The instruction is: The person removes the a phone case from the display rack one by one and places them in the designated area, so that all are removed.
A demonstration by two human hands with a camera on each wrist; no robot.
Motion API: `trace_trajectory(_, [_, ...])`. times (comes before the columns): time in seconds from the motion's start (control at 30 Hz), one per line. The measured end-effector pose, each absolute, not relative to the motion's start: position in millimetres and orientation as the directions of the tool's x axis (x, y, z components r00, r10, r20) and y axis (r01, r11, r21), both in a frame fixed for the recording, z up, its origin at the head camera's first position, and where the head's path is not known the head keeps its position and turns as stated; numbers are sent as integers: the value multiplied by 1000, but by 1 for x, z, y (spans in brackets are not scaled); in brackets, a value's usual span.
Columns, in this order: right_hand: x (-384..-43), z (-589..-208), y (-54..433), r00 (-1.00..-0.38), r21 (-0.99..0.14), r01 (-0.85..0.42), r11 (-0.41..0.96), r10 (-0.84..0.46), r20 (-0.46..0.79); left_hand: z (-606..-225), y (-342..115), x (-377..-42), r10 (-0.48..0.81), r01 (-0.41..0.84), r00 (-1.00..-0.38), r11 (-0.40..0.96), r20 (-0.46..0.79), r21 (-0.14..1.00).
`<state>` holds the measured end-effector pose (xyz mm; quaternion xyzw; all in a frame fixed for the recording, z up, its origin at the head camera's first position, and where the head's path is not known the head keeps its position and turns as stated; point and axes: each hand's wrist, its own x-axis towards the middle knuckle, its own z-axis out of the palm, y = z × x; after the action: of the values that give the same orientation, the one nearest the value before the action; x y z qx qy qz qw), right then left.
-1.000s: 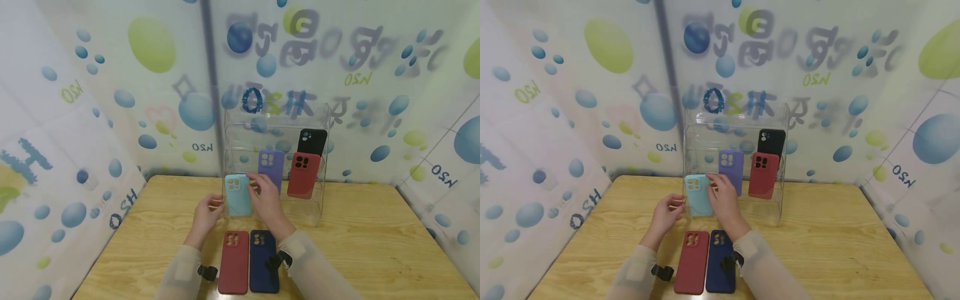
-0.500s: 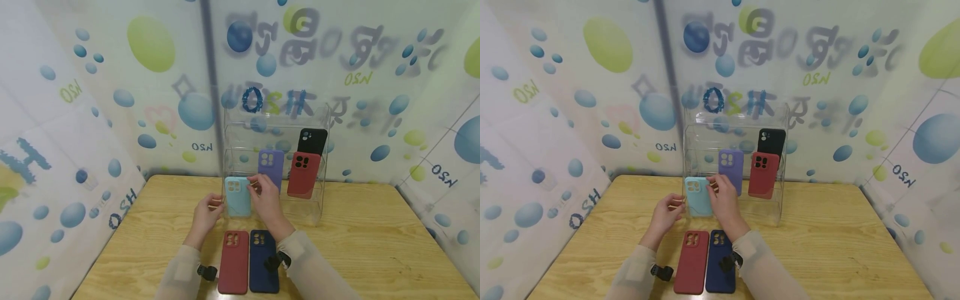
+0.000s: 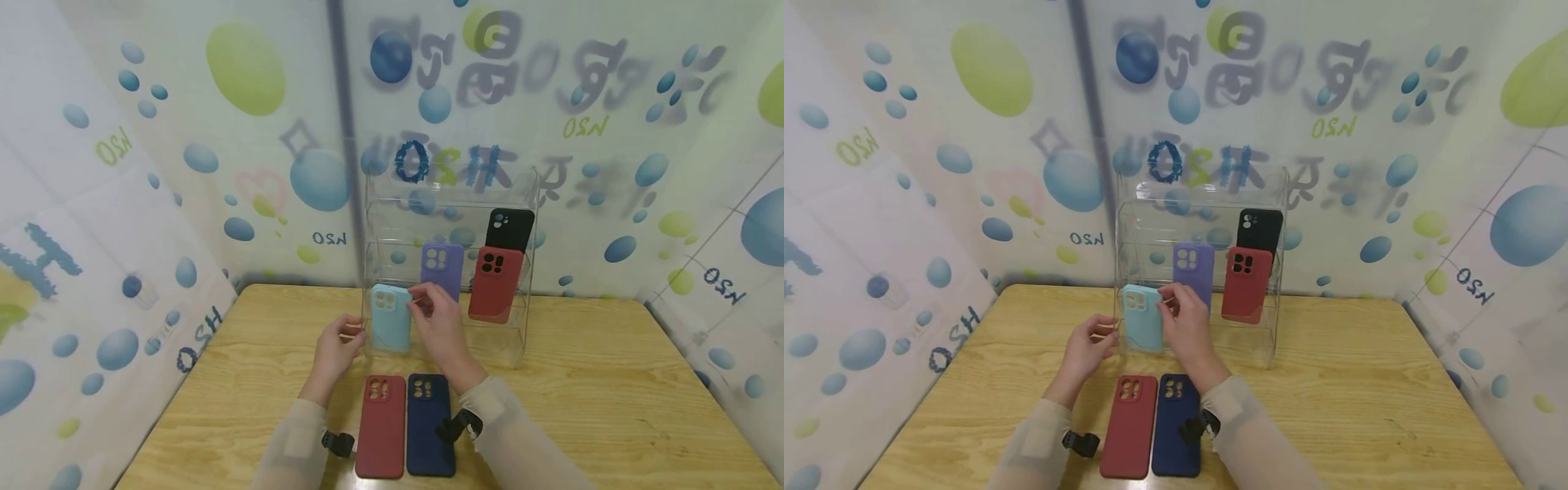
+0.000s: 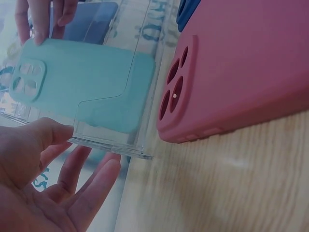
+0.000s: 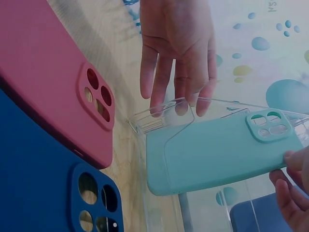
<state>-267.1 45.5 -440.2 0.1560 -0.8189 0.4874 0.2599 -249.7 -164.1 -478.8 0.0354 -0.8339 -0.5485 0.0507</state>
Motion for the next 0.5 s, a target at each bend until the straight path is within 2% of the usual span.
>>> trace_trajectory(0.23, [-263,-433,55,-808,-723,-522,453,11,590,-478,-163,-252,-114,0,-992,397,50,918])
trace_trajectory(0.5, [-259,-423,67,-753,-677,-564,473,43,657,-480,-163,-250,-113,-6,-993,402,43,916])
